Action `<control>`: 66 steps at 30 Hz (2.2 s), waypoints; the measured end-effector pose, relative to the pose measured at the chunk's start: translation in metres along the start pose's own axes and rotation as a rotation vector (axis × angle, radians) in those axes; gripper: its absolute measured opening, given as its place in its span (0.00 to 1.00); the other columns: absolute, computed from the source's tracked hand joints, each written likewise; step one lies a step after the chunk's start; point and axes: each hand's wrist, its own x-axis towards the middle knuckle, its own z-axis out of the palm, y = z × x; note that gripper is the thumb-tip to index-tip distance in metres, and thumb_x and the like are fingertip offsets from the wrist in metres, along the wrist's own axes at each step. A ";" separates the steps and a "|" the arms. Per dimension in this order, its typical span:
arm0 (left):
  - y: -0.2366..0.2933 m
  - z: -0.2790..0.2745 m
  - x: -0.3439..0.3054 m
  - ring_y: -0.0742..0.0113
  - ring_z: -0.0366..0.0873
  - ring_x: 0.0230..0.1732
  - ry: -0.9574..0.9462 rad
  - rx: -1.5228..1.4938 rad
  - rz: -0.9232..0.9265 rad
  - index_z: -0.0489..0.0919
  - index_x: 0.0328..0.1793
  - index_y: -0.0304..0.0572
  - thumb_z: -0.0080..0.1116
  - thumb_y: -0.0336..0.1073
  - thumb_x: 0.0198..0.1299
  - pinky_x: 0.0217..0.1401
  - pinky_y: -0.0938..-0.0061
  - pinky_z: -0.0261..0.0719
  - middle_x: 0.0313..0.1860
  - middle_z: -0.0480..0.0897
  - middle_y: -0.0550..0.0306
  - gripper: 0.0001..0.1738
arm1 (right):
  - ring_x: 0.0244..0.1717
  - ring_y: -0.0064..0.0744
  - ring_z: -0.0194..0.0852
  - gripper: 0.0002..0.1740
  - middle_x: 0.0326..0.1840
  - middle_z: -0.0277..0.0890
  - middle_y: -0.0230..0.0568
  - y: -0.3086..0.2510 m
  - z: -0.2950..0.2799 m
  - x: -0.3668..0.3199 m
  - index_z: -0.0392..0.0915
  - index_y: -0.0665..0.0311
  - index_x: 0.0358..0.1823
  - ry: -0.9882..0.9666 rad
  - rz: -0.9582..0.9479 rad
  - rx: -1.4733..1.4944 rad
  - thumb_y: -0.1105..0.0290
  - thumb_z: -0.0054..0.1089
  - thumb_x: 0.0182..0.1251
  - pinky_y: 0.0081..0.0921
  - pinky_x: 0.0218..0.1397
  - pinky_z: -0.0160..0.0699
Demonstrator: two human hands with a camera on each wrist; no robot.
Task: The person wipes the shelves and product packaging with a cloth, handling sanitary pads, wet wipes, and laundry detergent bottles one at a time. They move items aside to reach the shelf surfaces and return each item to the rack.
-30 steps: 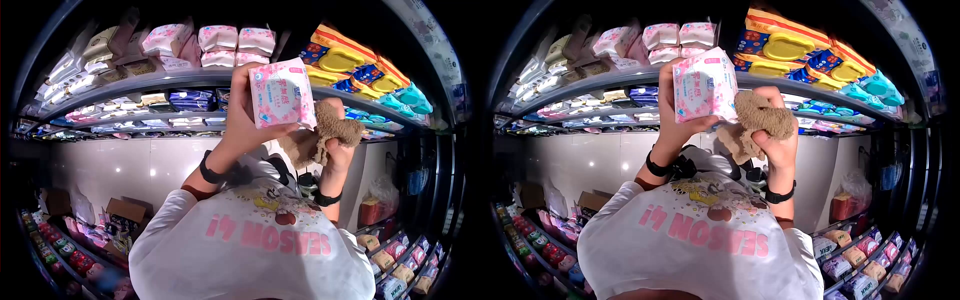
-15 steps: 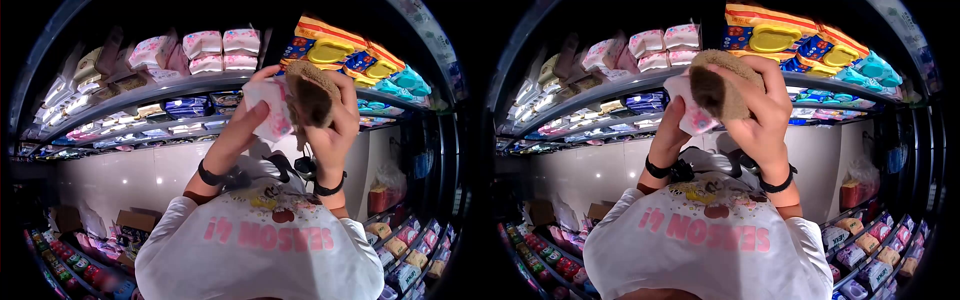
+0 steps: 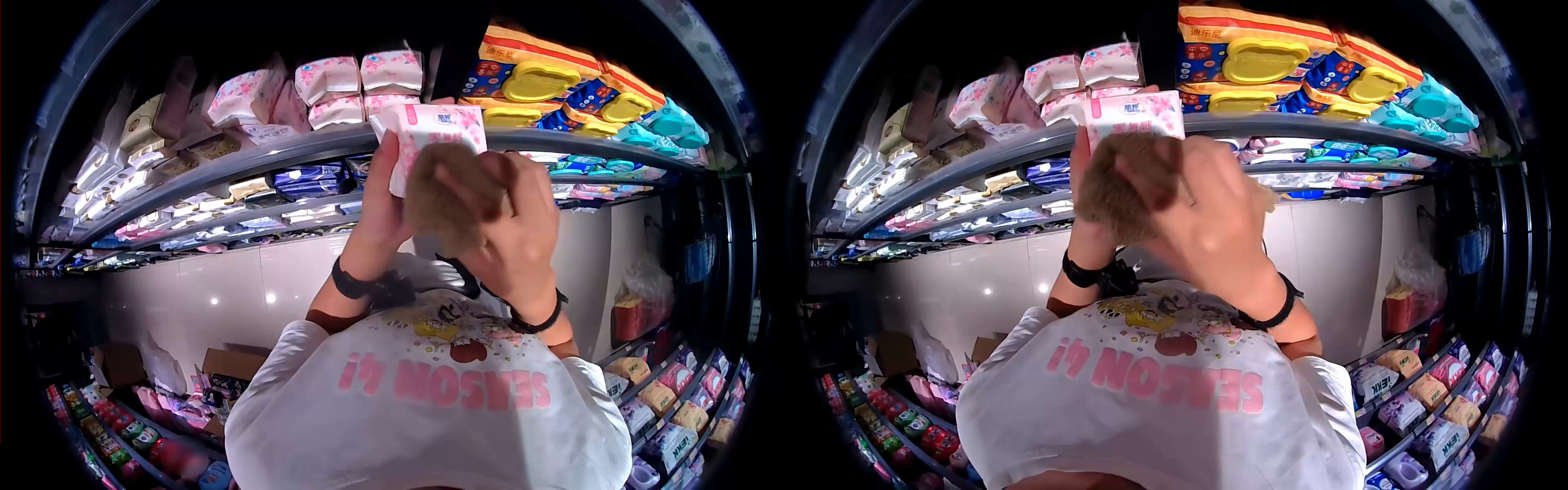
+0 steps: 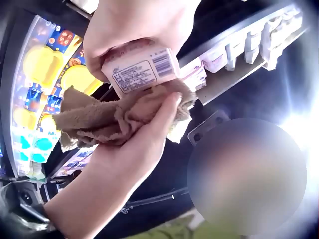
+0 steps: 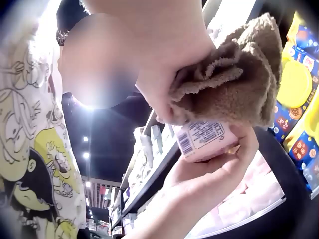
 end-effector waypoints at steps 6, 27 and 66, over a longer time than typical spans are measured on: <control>-0.003 -0.017 0.000 0.57 0.74 0.54 -0.091 -0.368 -0.078 0.66 0.63 0.37 0.36 0.62 0.64 0.58 0.63 0.72 0.55 0.75 0.48 0.37 | 0.39 0.43 0.70 0.24 0.41 0.72 0.42 0.022 -0.007 -0.001 0.82 0.56 0.43 0.001 -0.018 0.061 0.69 0.66 0.36 0.31 0.37 0.73; -0.009 -0.022 0.006 0.51 0.66 0.65 -0.235 -0.394 -0.116 0.63 0.68 0.42 0.34 0.58 0.65 0.67 0.54 0.61 0.64 0.69 0.48 0.34 | 0.38 0.40 0.73 0.24 0.39 0.72 0.46 0.026 -0.007 -0.018 0.82 0.62 0.42 0.103 0.217 0.176 0.75 0.66 0.35 0.29 0.39 0.73; 0.128 0.042 0.072 0.50 0.78 0.38 -0.150 2.283 0.382 0.74 0.59 0.46 0.58 0.19 0.38 0.35 0.66 0.77 0.42 0.80 0.44 0.34 | 0.46 0.24 0.71 0.14 0.46 0.75 0.38 0.056 0.027 -0.029 0.76 0.72 0.46 -0.031 0.767 0.943 0.70 0.56 0.64 0.22 0.50 0.68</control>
